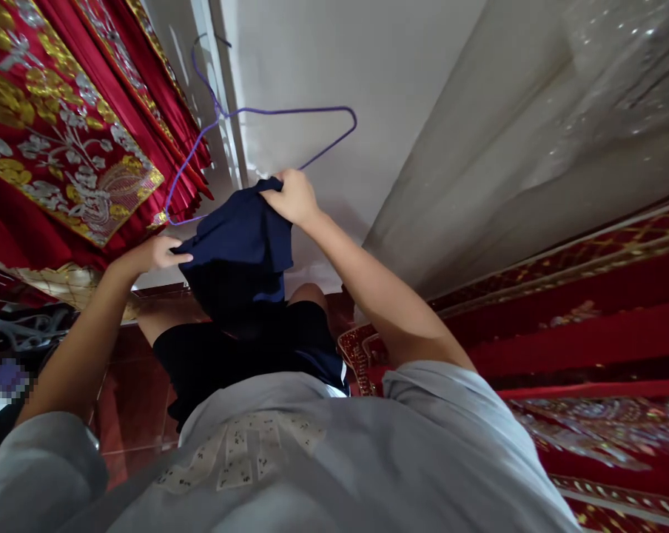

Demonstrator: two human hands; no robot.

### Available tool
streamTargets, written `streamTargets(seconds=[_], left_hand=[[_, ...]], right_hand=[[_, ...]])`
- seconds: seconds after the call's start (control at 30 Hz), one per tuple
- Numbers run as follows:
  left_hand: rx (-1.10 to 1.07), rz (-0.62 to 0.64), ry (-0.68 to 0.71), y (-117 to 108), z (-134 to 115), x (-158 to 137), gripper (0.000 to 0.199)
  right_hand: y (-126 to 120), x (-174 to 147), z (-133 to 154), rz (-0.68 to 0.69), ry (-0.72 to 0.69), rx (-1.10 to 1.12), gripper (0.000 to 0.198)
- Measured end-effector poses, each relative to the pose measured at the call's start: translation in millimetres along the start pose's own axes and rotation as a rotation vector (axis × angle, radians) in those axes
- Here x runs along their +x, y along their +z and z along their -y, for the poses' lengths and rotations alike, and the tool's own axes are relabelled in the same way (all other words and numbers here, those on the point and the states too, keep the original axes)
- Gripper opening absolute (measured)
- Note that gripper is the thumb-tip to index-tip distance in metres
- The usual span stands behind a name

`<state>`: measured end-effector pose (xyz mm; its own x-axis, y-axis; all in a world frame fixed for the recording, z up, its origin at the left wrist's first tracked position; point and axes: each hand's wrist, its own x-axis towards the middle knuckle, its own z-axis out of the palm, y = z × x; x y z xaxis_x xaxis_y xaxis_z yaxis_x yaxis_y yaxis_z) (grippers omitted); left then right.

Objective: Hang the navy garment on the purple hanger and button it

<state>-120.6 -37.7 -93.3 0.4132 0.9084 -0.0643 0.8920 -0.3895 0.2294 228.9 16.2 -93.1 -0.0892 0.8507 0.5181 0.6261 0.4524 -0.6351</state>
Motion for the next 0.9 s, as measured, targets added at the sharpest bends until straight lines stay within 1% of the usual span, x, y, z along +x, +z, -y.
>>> streamTargets(seconds=[0.1,0.2,0.27,0.33,0.4,0.43,0.53,0.57,0.63,0.7,0.77,0.87,0.9], left_hand=[[0.031,-0.234,0.113,-8.0,-0.8,-0.5,0.038],[0.063,-0.438,0.136,-11.7,-10.5,-1.8,0.026],[0.009,-0.564,0.147,-14.8,-17.9,-1.4,0.02],[-0.093,-0.692,0.171,-22.0,-25.1,3.4,0.017],[-0.194,-0.792,0.193,-34.1,-32.8,14.5,0.018],[-0.231,-0.822,0.202,-41.3,-37.1,22.2,0.019],[-0.282,-0.87,0.228,-62.6,-51.7,48.6,0.012],[-0.279,-0.873,0.227,-68.2,-57.1,56.6,0.013],[-0.247,-0.826,0.197,-75.9,-67.5,68.4,0.018],[-0.189,-0.73,0.142,-80.1,-76.0,73.8,0.022],[-0.117,-0.665,0.106,-83.2,-80.6,73.9,0.026],[0.015,-0.643,0.093,-88.8,-79.6,70.1,0.029],[0.057,-0.636,0.086,-90.7,-77.8,69.2,0.028]], right_hand=[[-16.0,-3.4,8.1,-0.008,-0.008,-0.023,0.031],[-21.6,-3.4,7.2,-0.008,-0.007,-0.008,0.03],[-19.1,-2.7,4.0,-0.007,-0.008,0.04,0.03],[-12.8,-2.7,1.4,-0.007,-0.014,0.131,0.033],[-4.2,-4.2,1.0,-0.008,-0.029,0.243,0.037],[0.3,-5.6,1.6,-0.006,-0.035,0.292,0.039],[12.6,-11.1,6.1,0.029,-0.025,0.372,0.045],[15.4,-12.8,8.1,0.044,-0.016,0.383,0.045],[17.3,-15.3,11.8,0.053,-0.016,0.395,0.042],[12.2,-15.9,13.6,0.02,-0.052,0.389,0.033],[-0.9,-13.7,10.0,-0.08,-0.101,0.361,0.024],[-30.5,-2.3,-9.4,-0.317,-0.129,0.305,0.033],[-41.0,3.7,-18.5,-0.367,-0.123,0.287,0.033]])
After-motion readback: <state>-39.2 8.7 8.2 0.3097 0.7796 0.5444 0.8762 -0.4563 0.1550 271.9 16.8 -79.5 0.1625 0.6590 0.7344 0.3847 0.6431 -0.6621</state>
